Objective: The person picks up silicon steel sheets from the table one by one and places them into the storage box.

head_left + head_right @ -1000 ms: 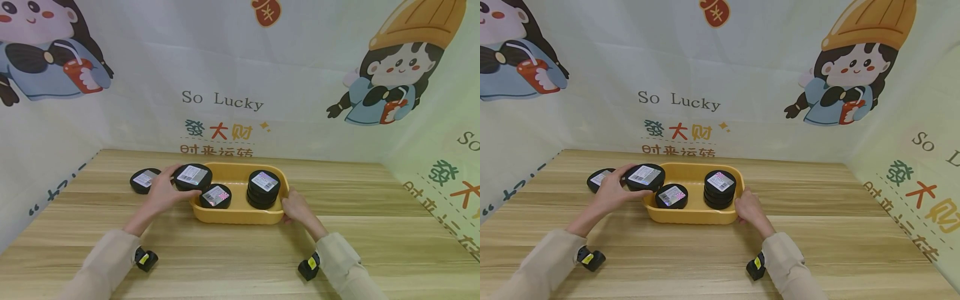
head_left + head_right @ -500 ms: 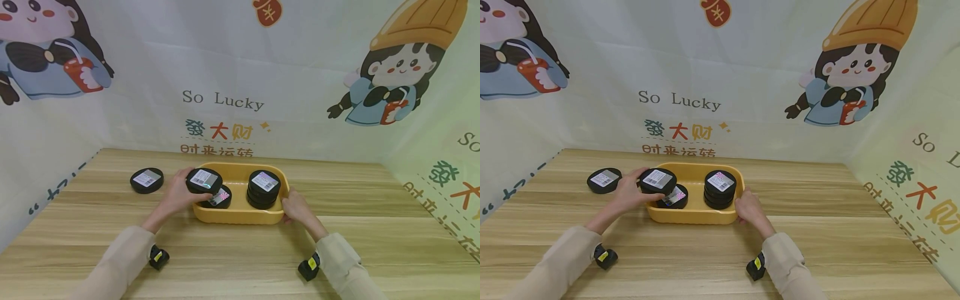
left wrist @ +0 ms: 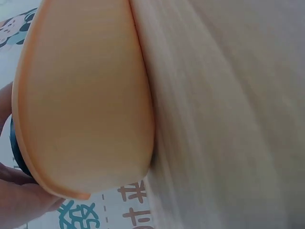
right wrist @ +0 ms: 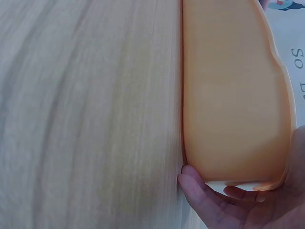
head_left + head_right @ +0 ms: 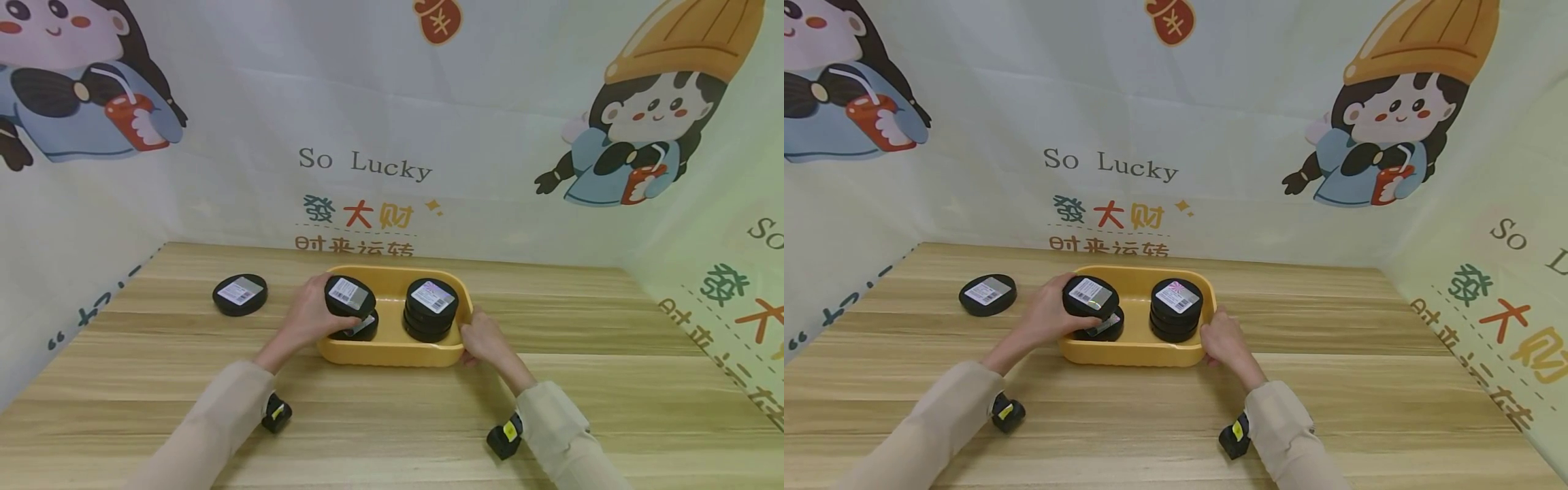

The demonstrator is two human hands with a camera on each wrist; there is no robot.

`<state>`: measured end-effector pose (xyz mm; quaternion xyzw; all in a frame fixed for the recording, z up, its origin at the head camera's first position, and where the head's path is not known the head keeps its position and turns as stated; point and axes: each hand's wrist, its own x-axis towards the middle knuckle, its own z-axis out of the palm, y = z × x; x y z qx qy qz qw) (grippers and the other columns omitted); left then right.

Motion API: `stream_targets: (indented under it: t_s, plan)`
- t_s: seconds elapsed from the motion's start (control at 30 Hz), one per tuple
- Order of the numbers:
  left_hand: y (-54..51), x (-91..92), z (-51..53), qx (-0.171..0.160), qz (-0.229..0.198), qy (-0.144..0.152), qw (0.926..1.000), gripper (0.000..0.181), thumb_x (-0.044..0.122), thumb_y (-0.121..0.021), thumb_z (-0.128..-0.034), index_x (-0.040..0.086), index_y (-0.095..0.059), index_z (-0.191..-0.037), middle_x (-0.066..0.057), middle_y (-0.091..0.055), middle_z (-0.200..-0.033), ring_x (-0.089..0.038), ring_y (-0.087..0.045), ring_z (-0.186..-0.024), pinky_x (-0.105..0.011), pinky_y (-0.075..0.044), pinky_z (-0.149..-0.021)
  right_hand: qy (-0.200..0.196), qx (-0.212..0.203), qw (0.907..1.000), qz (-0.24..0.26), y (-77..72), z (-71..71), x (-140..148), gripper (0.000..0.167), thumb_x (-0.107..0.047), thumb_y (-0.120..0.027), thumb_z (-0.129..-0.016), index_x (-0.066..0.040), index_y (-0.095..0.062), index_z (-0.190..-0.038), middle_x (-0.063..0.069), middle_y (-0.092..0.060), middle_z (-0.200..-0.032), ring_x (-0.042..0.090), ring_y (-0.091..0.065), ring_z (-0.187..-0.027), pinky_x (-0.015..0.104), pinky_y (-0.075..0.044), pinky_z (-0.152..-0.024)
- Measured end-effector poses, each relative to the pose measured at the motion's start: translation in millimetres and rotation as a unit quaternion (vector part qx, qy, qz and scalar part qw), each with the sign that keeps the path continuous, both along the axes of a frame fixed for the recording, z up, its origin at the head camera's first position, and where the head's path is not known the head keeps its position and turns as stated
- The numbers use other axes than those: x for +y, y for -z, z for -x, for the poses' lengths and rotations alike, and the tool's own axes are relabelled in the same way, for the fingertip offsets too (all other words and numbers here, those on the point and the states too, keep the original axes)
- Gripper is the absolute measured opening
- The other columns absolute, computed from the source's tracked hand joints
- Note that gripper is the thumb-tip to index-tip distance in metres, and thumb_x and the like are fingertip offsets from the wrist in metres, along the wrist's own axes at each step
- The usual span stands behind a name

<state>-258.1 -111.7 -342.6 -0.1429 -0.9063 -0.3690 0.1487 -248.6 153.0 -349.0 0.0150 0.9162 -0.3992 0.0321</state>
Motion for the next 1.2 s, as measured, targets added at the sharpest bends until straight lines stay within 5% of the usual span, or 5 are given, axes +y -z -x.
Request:
stream_targets:
  t_s: [0.4,0.8,1.2]
  plan:
    - [-8.2,10.7,0.5,-0.044,0.033,-0.019,0.9983,0.081,0.019,-0.079,-0.0601,-0.014,-0.038,-0.122,-0.026,-0.051,-0.107,-0.037,-0.049,-0.099,-0.044,-0.042,-0.086,-0.004,0.0,1.0,0.002,-0.9,-0.4,0.4,0.029,-0.004,-0.035,-0.085,0.015,-0.038,-0.106,0.021,-0.056,-0.063,0.023,-0.058,-0.042,0.03,-0.048,-0.04]
    - [-7.4,16.2,3.3,-0.052,0.031,-0.028,0.9978,0.068,0.021,-0.08,-0.0577,-0.009,-0.047,-0.109,-0.02,-0.055,-0.097,-0.031,-0.053,-0.089,-0.04,-0.045,-0.078,0.001,-0.003,1.0,-0.003,-1.3,-0.1,0.1,0.03,-0.005,-0.034,-0.084,0.014,-0.038,-0.107,0.02,-0.055,-0.065,0.023,-0.058,-0.043,0.03,-0.049,-0.041]
    - [-11.3,24.6,3.7,-0.102,0.058,-0.063,0.9911,0.061,0.023,-0.079,-0.0607,-0.01,-0.047,-0.1,-0.02,-0.053,-0.091,-0.028,-0.052,-0.081,-0.036,-0.047,-0.07,-0.003,-0.001,0.9999,-0.014,-1.8,-0.5,-0.4,0.031,-0.004,-0.034,-0.083,0.014,-0.038,-0.108,0.02,-0.056,-0.064,0.023,-0.058,-0.043,0.03,-0.049,-0.041]
